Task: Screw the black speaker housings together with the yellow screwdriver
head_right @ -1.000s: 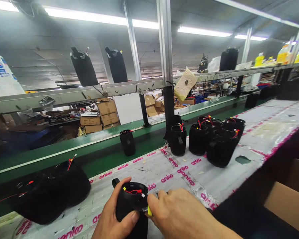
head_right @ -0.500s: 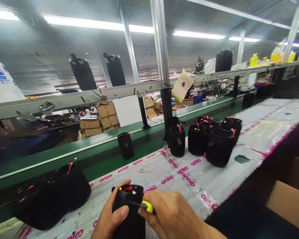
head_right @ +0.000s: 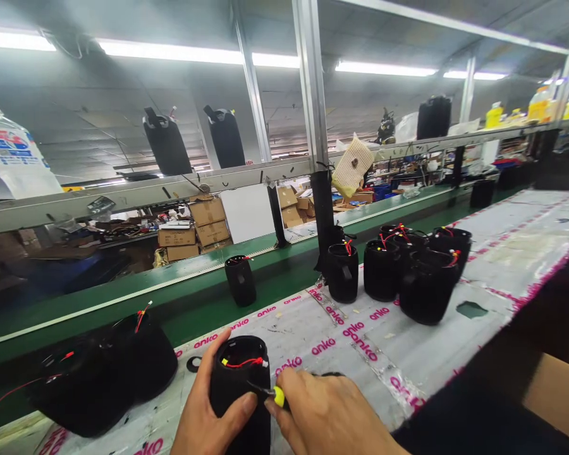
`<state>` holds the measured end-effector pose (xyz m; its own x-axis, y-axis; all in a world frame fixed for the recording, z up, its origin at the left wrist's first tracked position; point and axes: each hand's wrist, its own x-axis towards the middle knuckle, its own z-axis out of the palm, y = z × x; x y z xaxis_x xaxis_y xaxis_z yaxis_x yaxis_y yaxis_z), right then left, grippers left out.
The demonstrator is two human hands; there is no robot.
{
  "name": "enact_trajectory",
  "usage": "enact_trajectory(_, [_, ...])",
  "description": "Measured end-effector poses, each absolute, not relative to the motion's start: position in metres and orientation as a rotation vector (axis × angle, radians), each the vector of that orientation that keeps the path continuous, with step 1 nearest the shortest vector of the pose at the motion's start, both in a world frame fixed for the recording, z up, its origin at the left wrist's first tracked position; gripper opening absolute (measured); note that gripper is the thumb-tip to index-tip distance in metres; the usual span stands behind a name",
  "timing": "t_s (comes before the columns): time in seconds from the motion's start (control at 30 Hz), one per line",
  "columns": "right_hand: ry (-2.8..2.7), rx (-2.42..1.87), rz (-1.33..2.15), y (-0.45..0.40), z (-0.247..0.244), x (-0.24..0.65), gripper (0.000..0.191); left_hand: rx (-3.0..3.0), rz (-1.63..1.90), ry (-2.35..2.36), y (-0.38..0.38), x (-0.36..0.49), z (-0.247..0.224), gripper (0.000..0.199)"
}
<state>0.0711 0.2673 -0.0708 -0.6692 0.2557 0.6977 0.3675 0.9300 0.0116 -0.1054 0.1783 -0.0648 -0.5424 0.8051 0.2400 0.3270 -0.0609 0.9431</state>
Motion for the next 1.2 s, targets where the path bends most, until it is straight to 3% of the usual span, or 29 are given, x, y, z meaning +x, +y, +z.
enact_trajectory(0.2, [-2.410,-0.539,-0.157,0.265,-0.090,0.057,0.011,1.194,1.670,1.689,0.175,-0.112,-0.070,0.086])
enact_trajectory(0.43, [-2.352,-0.581,-0.257,0.261,-0.092,0.049,0.019,1.141,1.702,1.790,0.178,-0.111,-0.065,0.081])
enact_trajectory(0.6, [-2.365,-0.614,-0.286,0.257,-0.093,0.047,0.013,1.085,1.770,1.920,0.182,-0.106,-0.063,0.072])
enact_trajectory(0.83, [-2.326,-0.624,-0.344,0.258,-0.088,0.047,0.024,1.046,1.720,1.951,0.181,-0.101,-0.064,0.081])
enact_trajectory(1.2, [-2.329,-0.686,-0.312,0.257,-0.094,0.045,0.017,1.129,1.744,2.060,0.184,-0.102,-0.071,0.075])
